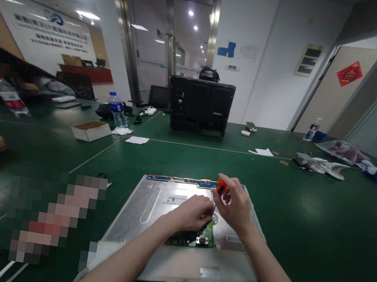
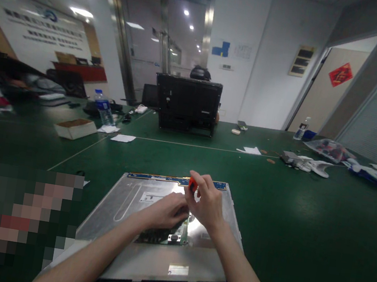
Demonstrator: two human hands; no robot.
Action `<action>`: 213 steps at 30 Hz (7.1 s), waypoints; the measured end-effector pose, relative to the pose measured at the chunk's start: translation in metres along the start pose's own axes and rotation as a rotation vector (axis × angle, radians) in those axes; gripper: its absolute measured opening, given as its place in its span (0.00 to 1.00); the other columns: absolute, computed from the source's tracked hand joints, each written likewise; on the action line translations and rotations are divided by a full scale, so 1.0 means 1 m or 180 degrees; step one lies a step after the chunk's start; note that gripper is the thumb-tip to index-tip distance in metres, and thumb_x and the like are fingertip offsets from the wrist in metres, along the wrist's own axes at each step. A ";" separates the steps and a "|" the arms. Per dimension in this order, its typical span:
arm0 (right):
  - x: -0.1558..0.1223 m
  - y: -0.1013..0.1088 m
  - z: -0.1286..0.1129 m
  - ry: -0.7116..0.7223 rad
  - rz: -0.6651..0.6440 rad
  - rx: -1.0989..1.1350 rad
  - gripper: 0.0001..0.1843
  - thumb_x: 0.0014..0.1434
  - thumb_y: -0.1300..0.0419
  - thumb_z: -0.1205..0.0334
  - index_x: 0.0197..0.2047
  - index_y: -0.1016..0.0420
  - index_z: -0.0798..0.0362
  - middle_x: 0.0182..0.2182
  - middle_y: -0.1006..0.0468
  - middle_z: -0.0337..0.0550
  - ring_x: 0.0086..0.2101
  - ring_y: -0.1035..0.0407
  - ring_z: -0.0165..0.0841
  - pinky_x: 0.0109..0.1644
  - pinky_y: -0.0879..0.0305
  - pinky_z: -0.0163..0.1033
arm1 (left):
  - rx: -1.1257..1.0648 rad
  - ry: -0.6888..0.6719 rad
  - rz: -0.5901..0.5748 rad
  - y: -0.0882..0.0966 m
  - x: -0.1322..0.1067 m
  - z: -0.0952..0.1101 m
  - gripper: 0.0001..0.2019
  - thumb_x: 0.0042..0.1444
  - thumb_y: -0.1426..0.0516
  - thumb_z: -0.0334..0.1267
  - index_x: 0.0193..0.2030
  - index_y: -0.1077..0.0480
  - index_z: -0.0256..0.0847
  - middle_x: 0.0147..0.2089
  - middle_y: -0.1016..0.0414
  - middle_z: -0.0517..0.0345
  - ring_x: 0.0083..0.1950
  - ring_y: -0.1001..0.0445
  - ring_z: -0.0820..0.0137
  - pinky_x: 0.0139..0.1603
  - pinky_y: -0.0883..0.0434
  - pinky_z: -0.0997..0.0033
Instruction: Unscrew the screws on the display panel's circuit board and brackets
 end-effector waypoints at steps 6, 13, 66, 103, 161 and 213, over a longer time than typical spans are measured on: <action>0.000 0.001 -0.001 -0.0041 -0.0065 0.0086 0.20 0.66 0.45 0.63 0.61 0.38 0.50 0.34 0.28 0.40 0.22 0.36 0.25 0.22 0.37 0.30 | -0.0076 -0.0025 0.0017 0.001 0.000 0.001 0.03 0.56 0.44 0.29 0.35 0.28 0.37 0.36 0.22 0.51 0.35 0.26 0.65 0.36 0.34 0.71; 0.004 0.005 -0.005 -0.0024 -0.0119 0.0230 0.23 0.65 0.48 0.68 0.63 0.40 0.51 0.36 0.25 0.42 0.23 0.33 0.27 0.24 0.33 0.32 | -0.0114 0.0016 -0.0013 0.001 0.001 0.001 0.04 0.56 0.44 0.29 0.37 0.28 0.37 0.37 0.21 0.52 0.36 0.26 0.64 0.38 0.33 0.70; -0.001 0.001 0.001 -0.0048 -0.0042 -0.0026 0.18 0.67 0.44 0.61 0.59 0.36 0.50 0.33 0.29 0.39 0.21 0.37 0.24 0.23 0.37 0.30 | -0.0019 0.0032 -0.0024 0.003 -0.001 0.003 0.04 0.56 0.45 0.29 0.35 0.28 0.37 0.36 0.22 0.52 0.35 0.27 0.65 0.36 0.34 0.71; 0.004 0.004 -0.004 -0.0046 -0.0088 0.0139 0.25 0.61 0.47 0.69 0.62 0.40 0.52 0.30 0.28 0.38 0.22 0.35 0.27 0.23 0.34 0.32 | -0.0132 -0.0016 0.0025 0.004 -0.001 0.004 0.05 0.56 0.44 0.27 0.37 0.28 0.37 0.40 0.21 0.50 0.40 0.25 0.62 0.42 0.31 0.68; -0.001 -0.001 0.001 -0.0096 -0.0071 -0.0001 0.22 0.65 0.45 0.64 0.61 0.40 0.50 0.29 0.30 0.34 0.21 0.38 0.25 0.23 0.39 0.30 | -0.0207 0.0183 -0.0174 -0.001 0.003 0.001 0.07 0.59 0.46 0.26 0.38 0.26 0.37 0.41 0.20 0.51 0.41 0.24 0.64 0.41 0.31 0.71; 0.003 0.003 -0.002 -0.0060 -0.0100 -0.0020 0.19 0.65 0.46 0.64 0.59 0.38 0.50 0.31 0.30 0.36 0.21 0.38 0.26 0.23 0.37 0.31 | -0.0119 0.0121 -0.0132 -0.001 0.002 0.000 0.09 0.58 0.47 0.25 0.39 0.26 0.37 0.42 0.20 0.49 0.43 0.23 0.61 0.44 0.30 0.69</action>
Point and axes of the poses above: each hand's wrist, its own x-axis towards the middle knuckle, its own y-axis out of the back of the hand, z = x × y, the point moved 2 cm from there along x, towards the middle knuckle
